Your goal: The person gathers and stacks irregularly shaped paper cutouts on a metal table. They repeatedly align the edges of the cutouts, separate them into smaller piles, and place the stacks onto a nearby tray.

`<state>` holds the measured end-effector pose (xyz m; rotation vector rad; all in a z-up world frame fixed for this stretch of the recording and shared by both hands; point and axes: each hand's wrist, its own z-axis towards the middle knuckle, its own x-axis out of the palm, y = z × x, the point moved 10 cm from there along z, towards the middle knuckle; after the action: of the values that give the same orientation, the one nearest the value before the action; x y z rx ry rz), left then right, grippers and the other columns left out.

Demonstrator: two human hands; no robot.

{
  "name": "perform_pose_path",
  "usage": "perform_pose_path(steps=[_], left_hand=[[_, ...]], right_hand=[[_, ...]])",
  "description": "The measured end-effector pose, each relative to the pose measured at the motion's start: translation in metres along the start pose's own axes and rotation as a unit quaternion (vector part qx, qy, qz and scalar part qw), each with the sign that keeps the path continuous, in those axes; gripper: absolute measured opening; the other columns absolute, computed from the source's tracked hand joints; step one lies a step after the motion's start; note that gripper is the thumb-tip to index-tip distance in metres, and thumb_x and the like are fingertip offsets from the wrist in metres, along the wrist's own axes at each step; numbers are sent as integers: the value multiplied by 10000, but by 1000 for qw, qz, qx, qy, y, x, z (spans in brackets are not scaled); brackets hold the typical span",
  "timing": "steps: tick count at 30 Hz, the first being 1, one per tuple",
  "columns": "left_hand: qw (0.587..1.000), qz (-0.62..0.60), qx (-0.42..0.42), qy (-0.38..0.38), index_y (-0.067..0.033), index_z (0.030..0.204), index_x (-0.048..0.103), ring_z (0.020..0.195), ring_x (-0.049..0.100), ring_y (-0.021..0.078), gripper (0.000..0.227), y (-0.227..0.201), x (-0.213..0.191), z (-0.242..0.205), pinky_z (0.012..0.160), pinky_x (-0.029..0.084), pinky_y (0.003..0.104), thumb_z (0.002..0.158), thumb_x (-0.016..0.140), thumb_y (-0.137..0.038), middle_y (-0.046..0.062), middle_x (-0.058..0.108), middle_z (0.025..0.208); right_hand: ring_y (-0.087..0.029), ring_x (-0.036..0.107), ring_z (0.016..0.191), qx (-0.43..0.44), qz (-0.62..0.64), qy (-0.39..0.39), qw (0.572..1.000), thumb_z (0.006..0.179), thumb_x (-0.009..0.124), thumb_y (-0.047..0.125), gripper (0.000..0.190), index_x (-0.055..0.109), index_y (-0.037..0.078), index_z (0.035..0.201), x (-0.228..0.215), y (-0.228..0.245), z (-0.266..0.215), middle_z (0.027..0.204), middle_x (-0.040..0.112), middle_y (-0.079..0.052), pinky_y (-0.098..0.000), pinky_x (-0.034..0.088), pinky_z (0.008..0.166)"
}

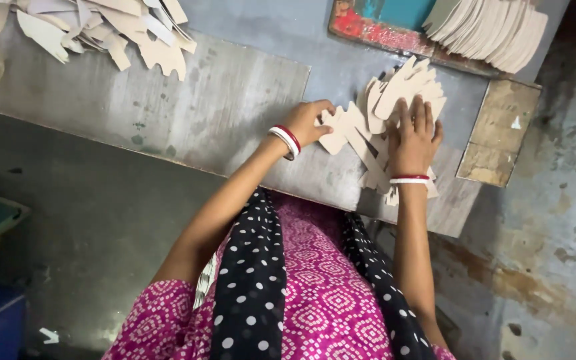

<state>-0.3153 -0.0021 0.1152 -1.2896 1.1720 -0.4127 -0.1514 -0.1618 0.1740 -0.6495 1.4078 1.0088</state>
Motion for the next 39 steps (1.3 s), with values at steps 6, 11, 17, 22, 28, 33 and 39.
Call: perform_pose_path(steps=[6, 11, 17, 22, 28, 33, 39], left_hand=[[998, -10, 20, -54, -96, 1090, 689, 900, 742, 289, 313, -9, -61, -36, 810, 578, 389, 811, 806, -178, 119, 757, 970], [997, 20, 60, -42, -85, 1128, 674, 913, 712, 297, 313, -87, -107, -79, 828, 547, 402, 861, 775, -212, 123, 734, 994], [985, 66, 152, -42, -90, 1129, 692, 952, 679, 325, 281, -165, -129, -104, 840, 524, 418, 902, 750, -245, 128, 724, 1032], [991, 37, 117, -47, -96, 1135, 684, 940, 716, 289, 280, -133, -103, -38, 827, 548, 397, 919, 750, -262, 106, 729, 1013], [970, -32, 198, -140, -60, 1430, 449, 1114, 682, 397, 726, -94, -13, 94, 921, 555, 438, 861, 848, -270, 212, 696, 1212], [909, 183, 153, -342, -43, 1313, 506, 1107, 640, 415, 777, -100, -12, 68, 898, 513, 461, 693, 842, -370, 214, 644, 1219], [967, -22, -85, -239, -3, 1377, 540, 936, 678, 312, 652, -20, 19, 17, 890, 550, 420, 920, 690, -443, 171, 623, 1190]], right_hand=[[-366, 368, 1503, 4, 30, -3, 1000, 1065, 633, 344, 527, 522, 163, 1547, -4, 0, 3, 1632, 424, -170, -616, 211, 1185], [-358, 397, 1532, -52, 87, -50, 994, 1088, 623, 307, 577, 452, 65, 1583, -34, 33, -3, 1637, 433, -192, -599, 172, 1260], [-273, 598, 1232, -100, 512, 102, 847, 986, 727, 200, 709, 352, -57, 1531, -34, 134, -25, 1376, 586, -217, -375, 482, 1037], [-174, 632, 839, 77, 611, 112, 780, 1040, 706, 116, 432, 517, -33, 1399, -9, 91, -51, 1064, 675, -125, -298, 525, 717], [-162, 604, 521, 249, 587, 59, 768, 1045, 611, 224, 358, 461, 32, 1308, 0, -12, -45, 773, 670, -80, -295, 468, 453], [-238, 741, 779, 172, 256, 16, 951, 1038, 707, 297, 467, 509, 13, 1352, -39, -54, -52, 927, 742, -168, -370, 565, 710], [-396, 638, 1179, 262, 294, -33, 919, 1065, 560, 513, 671, 445, 7, 1491, -2, -132, -32, 1303, 642, -277, -425, 499, 1004]])
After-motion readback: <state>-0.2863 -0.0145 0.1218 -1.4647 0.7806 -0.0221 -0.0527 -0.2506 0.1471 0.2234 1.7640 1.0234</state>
